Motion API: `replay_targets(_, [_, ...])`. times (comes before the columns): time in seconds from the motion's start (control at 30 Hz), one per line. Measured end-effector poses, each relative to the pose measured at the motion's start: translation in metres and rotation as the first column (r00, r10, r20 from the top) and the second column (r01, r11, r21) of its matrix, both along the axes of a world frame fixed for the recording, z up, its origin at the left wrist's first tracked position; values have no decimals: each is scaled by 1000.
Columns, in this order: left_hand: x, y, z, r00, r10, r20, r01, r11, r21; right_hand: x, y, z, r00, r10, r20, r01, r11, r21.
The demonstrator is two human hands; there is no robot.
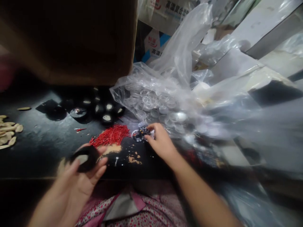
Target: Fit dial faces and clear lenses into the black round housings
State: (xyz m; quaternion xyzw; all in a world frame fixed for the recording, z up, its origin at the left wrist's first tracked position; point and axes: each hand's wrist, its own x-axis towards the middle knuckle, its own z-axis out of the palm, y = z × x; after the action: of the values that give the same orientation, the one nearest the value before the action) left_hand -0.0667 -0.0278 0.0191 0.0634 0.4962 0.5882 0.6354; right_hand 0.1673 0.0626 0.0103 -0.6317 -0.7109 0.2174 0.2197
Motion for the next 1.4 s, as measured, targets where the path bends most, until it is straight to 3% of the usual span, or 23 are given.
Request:
replay_targets(0.13, [34,-2,0,970,-121,212,132,991,-38,-13,-18,8,980,25,-198,-40,997,-73])
replay_targets(0.23, [49,5,0,966,-95,240,110,993,-50,-24,-32,20,900,21,-436,-78,991,-113])
replay_targets(0.33, [55,5,-4,979,-50,197,58,998,-36,-34,-41,31,855,13,-519,-87,989,-119])
replay_targets(0.5, [59,-9,-16,990,-133,47,131,991,36,-50,-45,34,875,92,-475,-161,981,-105])
replay_targets(0.67, [58,-15,-25,946,-212,-243,231,971,53,-52,-47,28,830,-15,-557,-137,963,-230])
replay_targets(0.73, [56,-15,-26,934,-212,-287,242,968,71,-50,-47,27,818,-39,-573,-134,957,-257])
replay_targets(0.93, [53,-15,-29,935,-249,-251,283,953,108,-45,-52,26,880,13,-475,-151,955,-254])
replay_targets(1.03, [49,-12,-29,889,-298,-347,340,938,64,-42,-58,26,878,36,-478,-184,946,-268])
replay_targets(1.13, [42,-11,-30,832,-321,-452,374,927,28,-35,-50,28,885,157,-438,-274,937,-219])
replay_targets(1.2, [38,-11,-29,822,-312,-477,365,931,20,-31,-35,28,933,254,-254,-294,946,-135])
replay_targets(1.27, [36,-12,-28,842,-303,-447,347,938,18,-30,-15,26,959,272,81,-268,962,-55])
replay_targets(1.33, [37,-14,-25,884,-298,-360,326,945,18,-32,3,22,910,273,313,-275,961,-40])
replay_targets(1.4, [39,-14,-21,929,-261,-263,274,962,12,-36,15,18,878,306,368,-305,950,-63])
